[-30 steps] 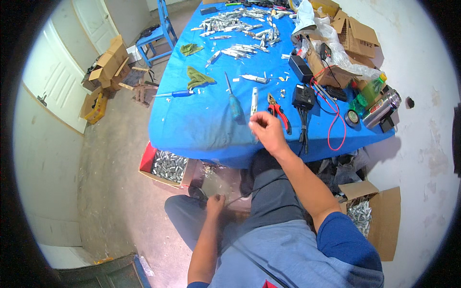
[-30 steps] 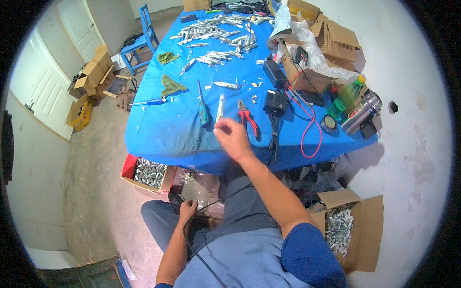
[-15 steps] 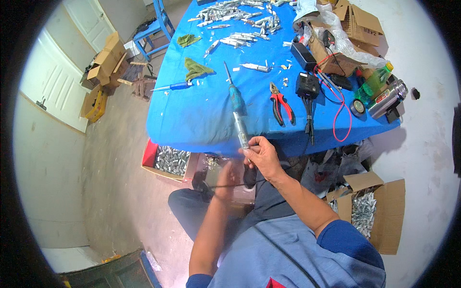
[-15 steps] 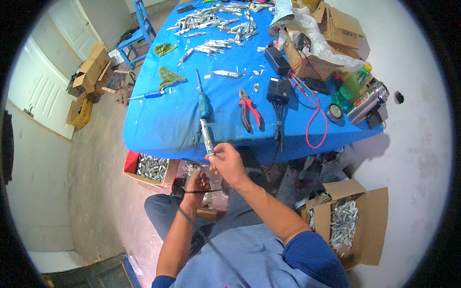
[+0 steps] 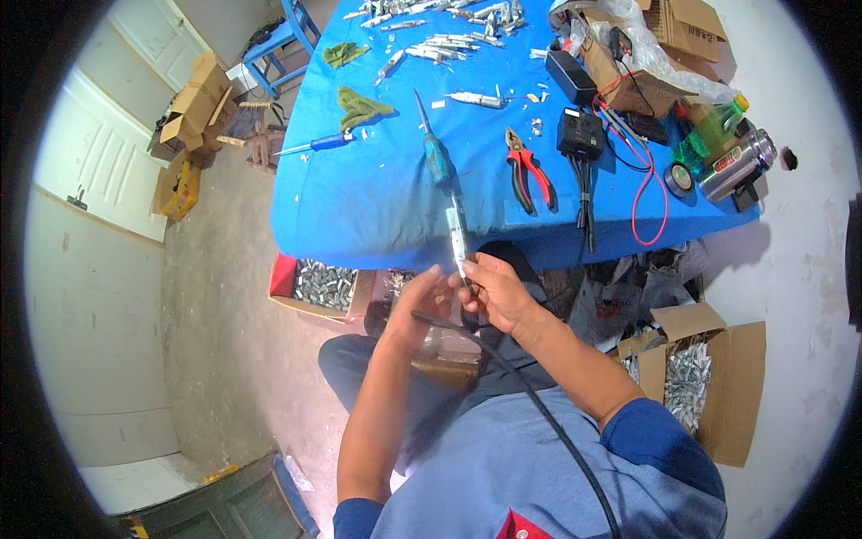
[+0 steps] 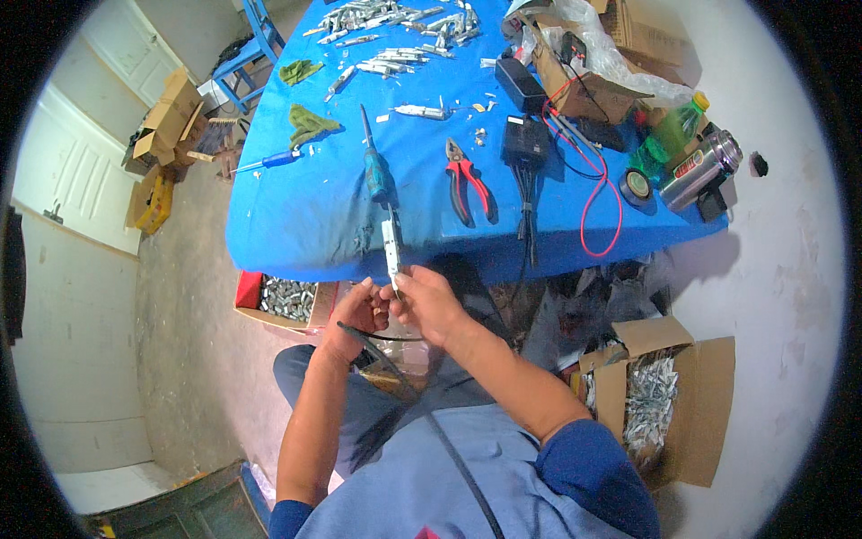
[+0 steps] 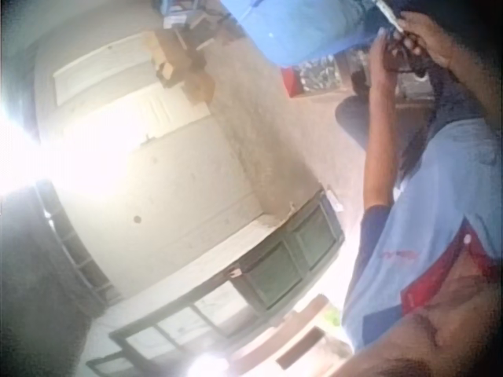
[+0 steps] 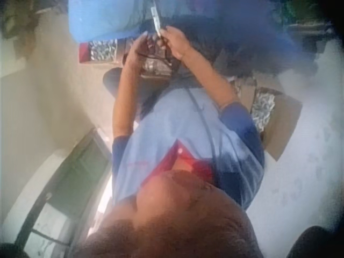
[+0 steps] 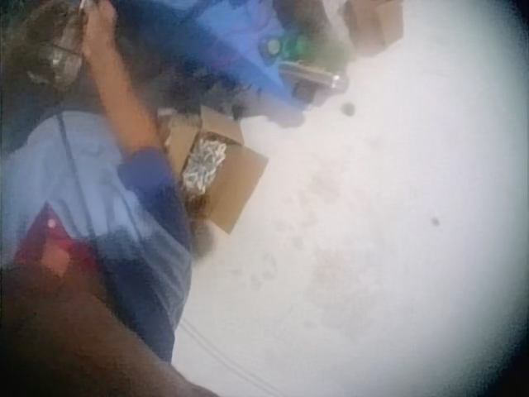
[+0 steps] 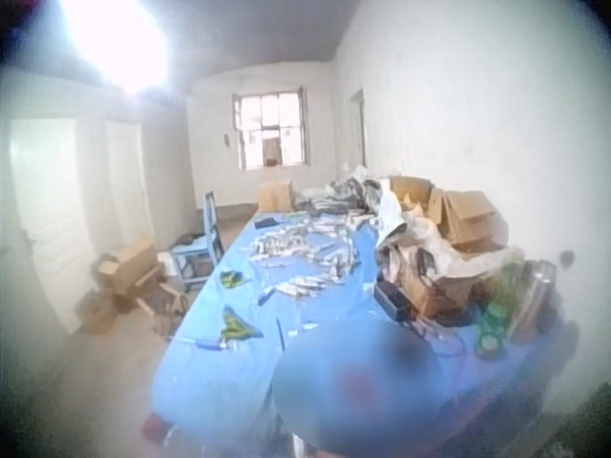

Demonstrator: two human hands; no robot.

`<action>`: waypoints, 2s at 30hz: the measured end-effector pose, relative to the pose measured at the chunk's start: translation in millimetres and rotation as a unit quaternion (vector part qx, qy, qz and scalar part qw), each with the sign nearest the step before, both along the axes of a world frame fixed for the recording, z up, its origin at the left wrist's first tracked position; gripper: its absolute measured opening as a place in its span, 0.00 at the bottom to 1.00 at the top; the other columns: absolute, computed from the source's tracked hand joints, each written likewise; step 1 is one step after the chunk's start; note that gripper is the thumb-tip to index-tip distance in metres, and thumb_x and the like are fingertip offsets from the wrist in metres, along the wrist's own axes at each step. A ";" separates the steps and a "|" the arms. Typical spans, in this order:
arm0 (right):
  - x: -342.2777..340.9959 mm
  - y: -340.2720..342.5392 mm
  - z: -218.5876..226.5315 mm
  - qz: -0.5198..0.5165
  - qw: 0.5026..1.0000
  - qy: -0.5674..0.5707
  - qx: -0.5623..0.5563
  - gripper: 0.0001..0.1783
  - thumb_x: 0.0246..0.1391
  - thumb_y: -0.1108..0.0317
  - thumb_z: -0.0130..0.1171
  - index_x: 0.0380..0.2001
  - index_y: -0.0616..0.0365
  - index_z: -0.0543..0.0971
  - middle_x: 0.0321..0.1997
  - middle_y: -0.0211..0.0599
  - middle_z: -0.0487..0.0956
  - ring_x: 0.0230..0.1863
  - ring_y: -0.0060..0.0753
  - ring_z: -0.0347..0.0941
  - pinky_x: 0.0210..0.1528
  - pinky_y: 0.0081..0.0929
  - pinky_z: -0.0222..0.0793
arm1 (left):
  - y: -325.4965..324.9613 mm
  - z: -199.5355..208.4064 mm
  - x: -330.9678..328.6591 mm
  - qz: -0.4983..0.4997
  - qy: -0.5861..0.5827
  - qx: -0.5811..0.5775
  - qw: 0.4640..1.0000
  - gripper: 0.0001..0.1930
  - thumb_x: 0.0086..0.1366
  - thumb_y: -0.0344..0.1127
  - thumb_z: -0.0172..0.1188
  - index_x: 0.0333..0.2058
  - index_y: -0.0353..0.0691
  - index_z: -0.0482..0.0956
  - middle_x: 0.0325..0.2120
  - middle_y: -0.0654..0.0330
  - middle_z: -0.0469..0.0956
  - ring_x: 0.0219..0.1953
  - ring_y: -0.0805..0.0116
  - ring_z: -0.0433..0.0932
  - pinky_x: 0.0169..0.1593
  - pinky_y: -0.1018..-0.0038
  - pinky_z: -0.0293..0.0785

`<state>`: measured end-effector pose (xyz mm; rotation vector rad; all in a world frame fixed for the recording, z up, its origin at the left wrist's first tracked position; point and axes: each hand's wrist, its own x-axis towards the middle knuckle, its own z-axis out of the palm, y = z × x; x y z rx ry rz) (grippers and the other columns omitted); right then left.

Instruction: The person assembles small metal components on a table covered in blue cloth. They use a screwdriver to tighten a screw into a metal cylinder and use pliers to adjust a metal rod within the assembly.

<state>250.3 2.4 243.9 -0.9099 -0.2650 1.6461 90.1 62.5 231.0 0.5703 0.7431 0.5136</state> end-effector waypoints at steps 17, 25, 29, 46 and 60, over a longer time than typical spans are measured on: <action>1.5 -4.5 -8.3 -0.035 0.997 -0.072 0.006 0.11 0.62 0.66 0.54 0.42 0.61 0.71 0.32 0.36 0.79 0.23 0.21 0.73 0.21 0.18 0.67 | -3.2 2.5 4.3 -0.075 0.099 0.116 0.985 0.19 0.64 0.54 0.56 0.35 0.42 0.77 0.27 0.70 0.74 0.27 0.79 0.67 0.30 0.81 0.60; 0.6 -5.9 -0.2 0.006 0.999 -0.032 -0.013 0.14 0.66 0.58 0.50 0.41 0.59 0.75 0.33 0.34 0.80 0.26 0.20 0.75 0.26 0.19 0.70 | 1.7 -3.8 -5.7 -0.075 0.049 0.072 0.993 0.15 0.66 0.52 0.55 0.33 0.47 0.76 0.27 0.73 0.73 0.29 0.80 0.68 0.31 0.80 0.60; 1.8 -1.2 -4.2 0.019 0.999 -0.026 0.003 0.15 0.67 0.57 0.47 0.41 0.57 0.74 0.33 0.32 0.79 0.28 0.20 0.73 0.29 0.19 0.70 | 5.3 -2.5 -6.9 -0.072 0.055 0.062 0.994 0.15 0.68 0.52 0.53 0.34 0.47 0.76 0.27 0.72 0.73 0.28 0.79 0.68 0.31 0.80 0.61; -6.3 17.8 -22.2 0.063 0.995 0.046 0.064 0.21 0.68 0.50 0.45 0.41 0.57 0.77 0.31 0.36 0.80 0.28 0.25 0.76 0.30 0.22 0.73 | 40.5 25.4 25.4 -0.118 0.175 0.166 0.963 0.20 0.70 0.54 0.50 0.27 0.44 0.71 0.16 0.70 0.63 0.15 0.79 0.60 0.19 0.78 0.56; -16.7 17.9 -11.6 0.060 0.997 0.033 -0.032 0.25 0.66 0.45 0.45 0.31 0.55 0.78 0.26 0.35 0.81 0.23 0.25 0.75 0.22 0.22 0.66 | 35.4 43.9 39.5 -0.075 0.251 0.210 0.942 0.18 0.67 0.50 0.56 0.32 0.37 0.73 0.18 0.67 0.68 0.13 0.79 0.63 0.15 0.79 0.58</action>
